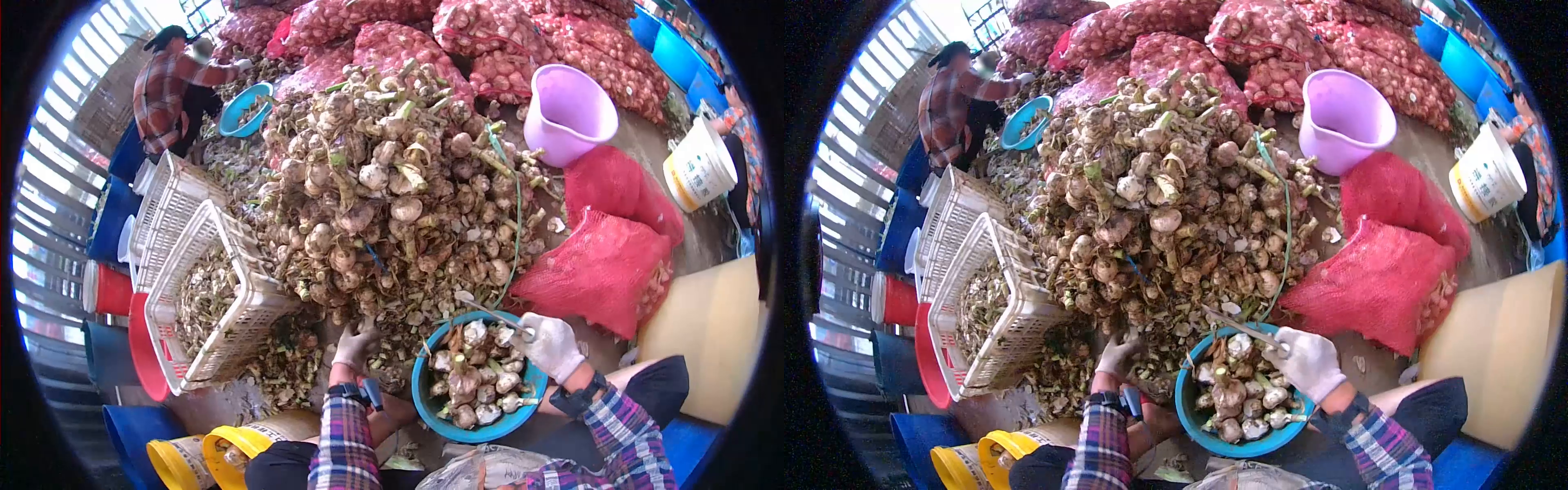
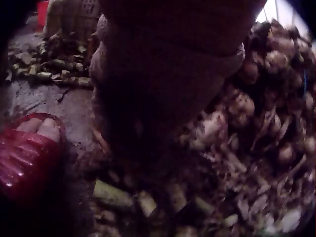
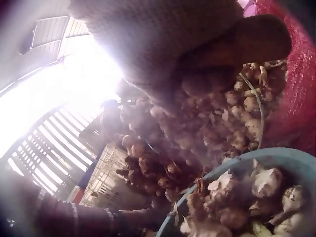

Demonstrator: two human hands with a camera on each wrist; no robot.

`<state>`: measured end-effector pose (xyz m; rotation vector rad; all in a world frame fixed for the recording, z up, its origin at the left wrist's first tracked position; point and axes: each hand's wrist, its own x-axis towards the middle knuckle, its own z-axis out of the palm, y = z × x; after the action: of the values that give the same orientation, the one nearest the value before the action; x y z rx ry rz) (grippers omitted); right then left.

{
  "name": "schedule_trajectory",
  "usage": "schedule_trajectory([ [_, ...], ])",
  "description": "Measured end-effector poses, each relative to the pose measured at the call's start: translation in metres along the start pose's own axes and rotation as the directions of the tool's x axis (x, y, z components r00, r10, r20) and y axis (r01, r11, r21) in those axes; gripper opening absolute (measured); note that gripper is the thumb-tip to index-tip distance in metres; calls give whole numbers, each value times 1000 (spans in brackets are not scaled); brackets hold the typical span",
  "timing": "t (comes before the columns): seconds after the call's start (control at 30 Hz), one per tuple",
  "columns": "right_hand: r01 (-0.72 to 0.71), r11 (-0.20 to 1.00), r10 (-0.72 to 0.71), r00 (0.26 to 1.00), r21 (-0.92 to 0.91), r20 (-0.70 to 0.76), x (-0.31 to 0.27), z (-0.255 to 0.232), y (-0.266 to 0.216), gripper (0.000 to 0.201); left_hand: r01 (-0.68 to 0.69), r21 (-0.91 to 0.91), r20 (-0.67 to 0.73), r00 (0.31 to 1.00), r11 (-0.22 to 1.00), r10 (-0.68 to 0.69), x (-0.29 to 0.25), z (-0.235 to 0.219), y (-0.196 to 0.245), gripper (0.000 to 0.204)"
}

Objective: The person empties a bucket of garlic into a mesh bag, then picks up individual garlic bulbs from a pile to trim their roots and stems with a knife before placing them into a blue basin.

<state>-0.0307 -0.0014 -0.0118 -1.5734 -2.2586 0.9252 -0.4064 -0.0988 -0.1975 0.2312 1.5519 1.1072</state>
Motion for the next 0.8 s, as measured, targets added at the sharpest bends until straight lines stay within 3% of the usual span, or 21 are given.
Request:
schedule_trajectory([
  [0.03, 15, 1000, -14, 1000, -24, 27, 2, 9, 2, 19, -29, -220, 55, 998, 975, 42, -8, 19, 10, 71],
  [0.07, 32, 998, -30, 999, -56, 46, 3, 14, 2, 20, -39, -239, 67, 996, 970, 57, -32, 49, 34, 62],
  [0.13, 144, 989, -144, 989, -40, 18, 1, 11, -14, 20, -194, -123, 191, 958, 973, 215, -66, 100, 65, 56],
  [0.2, 261, 963, -265, 962, -68, -63, -5, 14, -22, 16, -198, -168, 302, 922, 966, 241, -99, 134, 75, 53],
  [0.23, 320, 943, -327, 942, -98, -78, -8, 13, -26, 14, -364, -113, 377, 845, 924, 379, -113, 147, 77, 54],
  [0.27, 376, 918, -388, 917, -123, -90, -11, 14, -27, 12, -455, 92, 392, 834, 886, 388, -131, 156, 81, 49],
  [0.33, 406, 901, -425, 896, -152, -128, -18, 10, -28, 10, -407, 161, 360, 872, 899, 330, -145, 167, 80, 46],
  [0.4, 483, 844, -521, 841, -231, -145, -27, 0, -33, 8, -485, 239, 377, 845, 841, 380, -163, 167, 82, 42],
  [0.47, 505, 831, -542, 830, -235, -134, -36, -3, -34, 14, -700, 324, 453, 706, 637, 545, -149, 156, 59, 45],
  [0.5, 526, 815, -562, 820, -244, -110, -40, -5, -34, 20, -658, 387, 442, 748, 646, 496, -152, 155, 58, 52],
  [0.63, 564, 803, -591, 796, -193, -135, -47, -8, -40, 21, -702, 305, 444, 703, 644, 556, -170, 162, 59, 61],
  [0.67, 543, 819, -570, 806, -184, -160, -45, -5, -39, 13, -703, 309, 442, 703, 641, 558, -174, 162, 61, 61],
  [0.73, 487, 859, -512, 831, -158, -218, -35, 1, -33, 4, -433, 55, 420, 827, 900, 373, -179, 160, 67, 57],
  [0.8, 469, 848, -516, 836, -247, -185, -34, -3, -33, 4, -499, 128, 389, 820, 857, 420, -175, 156, 67, 57],
])
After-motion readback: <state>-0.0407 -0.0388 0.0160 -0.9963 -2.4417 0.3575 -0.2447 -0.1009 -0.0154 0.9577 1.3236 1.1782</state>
